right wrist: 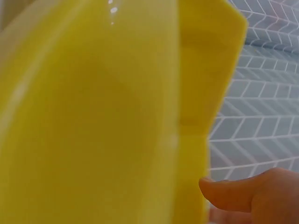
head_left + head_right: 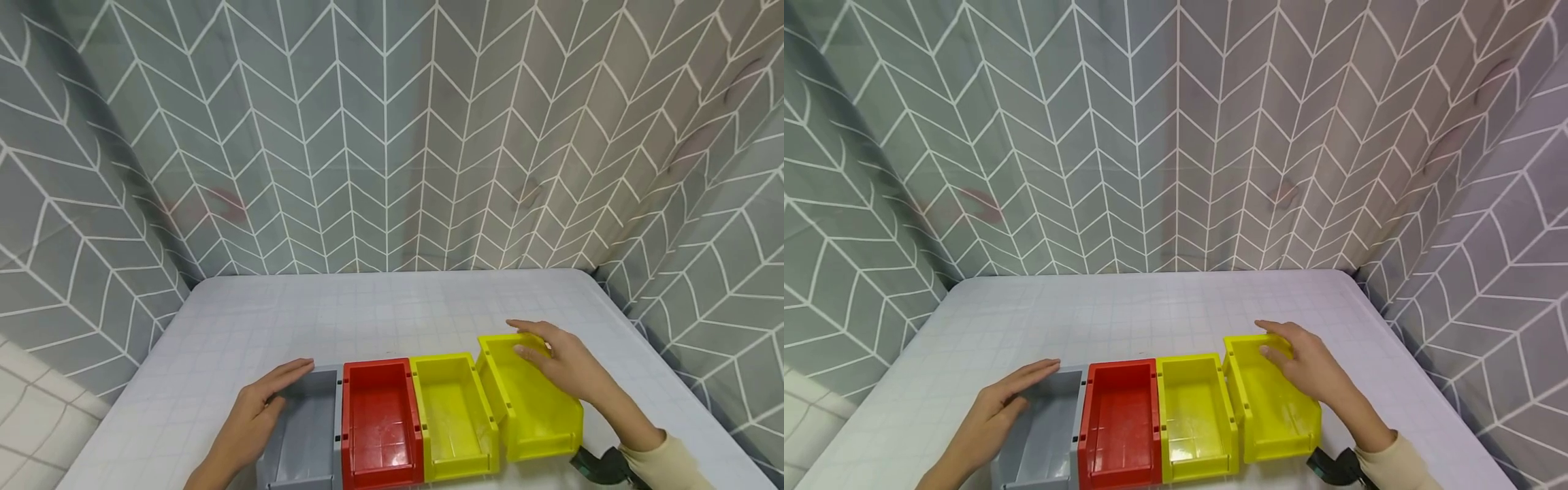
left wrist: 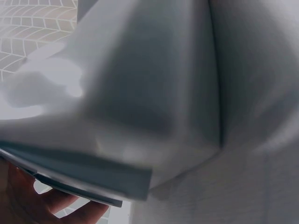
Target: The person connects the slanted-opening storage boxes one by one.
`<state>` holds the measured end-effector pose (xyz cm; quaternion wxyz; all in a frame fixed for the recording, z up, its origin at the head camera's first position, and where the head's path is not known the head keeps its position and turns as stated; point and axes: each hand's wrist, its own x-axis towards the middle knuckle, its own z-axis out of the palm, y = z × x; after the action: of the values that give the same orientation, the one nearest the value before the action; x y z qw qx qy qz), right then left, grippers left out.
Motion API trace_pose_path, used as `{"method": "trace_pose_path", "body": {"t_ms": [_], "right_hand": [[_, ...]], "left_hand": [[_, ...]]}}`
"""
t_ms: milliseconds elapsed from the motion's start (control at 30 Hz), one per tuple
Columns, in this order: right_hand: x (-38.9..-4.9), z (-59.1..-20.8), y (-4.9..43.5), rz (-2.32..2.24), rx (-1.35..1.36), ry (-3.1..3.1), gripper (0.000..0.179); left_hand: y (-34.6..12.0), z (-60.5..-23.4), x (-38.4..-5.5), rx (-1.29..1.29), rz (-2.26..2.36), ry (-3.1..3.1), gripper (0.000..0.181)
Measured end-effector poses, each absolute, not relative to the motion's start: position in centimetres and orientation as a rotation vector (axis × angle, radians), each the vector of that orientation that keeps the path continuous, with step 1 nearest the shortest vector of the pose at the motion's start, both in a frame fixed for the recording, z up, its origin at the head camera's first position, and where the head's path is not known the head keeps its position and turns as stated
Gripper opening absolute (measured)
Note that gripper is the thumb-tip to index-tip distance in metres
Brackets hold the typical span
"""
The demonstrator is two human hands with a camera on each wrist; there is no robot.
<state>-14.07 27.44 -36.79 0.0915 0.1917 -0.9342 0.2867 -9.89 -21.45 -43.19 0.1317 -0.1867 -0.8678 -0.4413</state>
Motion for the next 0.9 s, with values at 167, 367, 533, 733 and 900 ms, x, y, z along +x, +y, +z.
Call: {"method": "trace_pose_path", "body": {"t_ms": [167,367,533,733,900], "right_hand": [[-12.0,-35.1,27.0,0.724,0.596,-2.674,0.053],[-9.3,-34.9,24.0,0.686,0.649,-2.649,0.055],[-8.7,-36.6,21.7,0.649,0.582,-2.765,0.069],[-8.7,-39.1,20.3,0.621,0.583,-2.752,0.090],[-8.6,-40.3,19.9,0.598,0.574,-2.713,0.093]], "left_hand": [[-21.4,-43.4,-9.8,-0.529,-1.291,-2.537,0.077],[-21.3,-43.3,-9.7,-0.506,-1.291,-2.544,0.076],[-21.2,-43.2,-9.8,-0.525,-1.290,-2.527,0.077],[-21.4,-43.3,-9.8,-0.515,-1.277,-2.531,0.077],[-21.5,-43.3,-9.7,-0.508,-1.268,-2.538,0.076]]}}
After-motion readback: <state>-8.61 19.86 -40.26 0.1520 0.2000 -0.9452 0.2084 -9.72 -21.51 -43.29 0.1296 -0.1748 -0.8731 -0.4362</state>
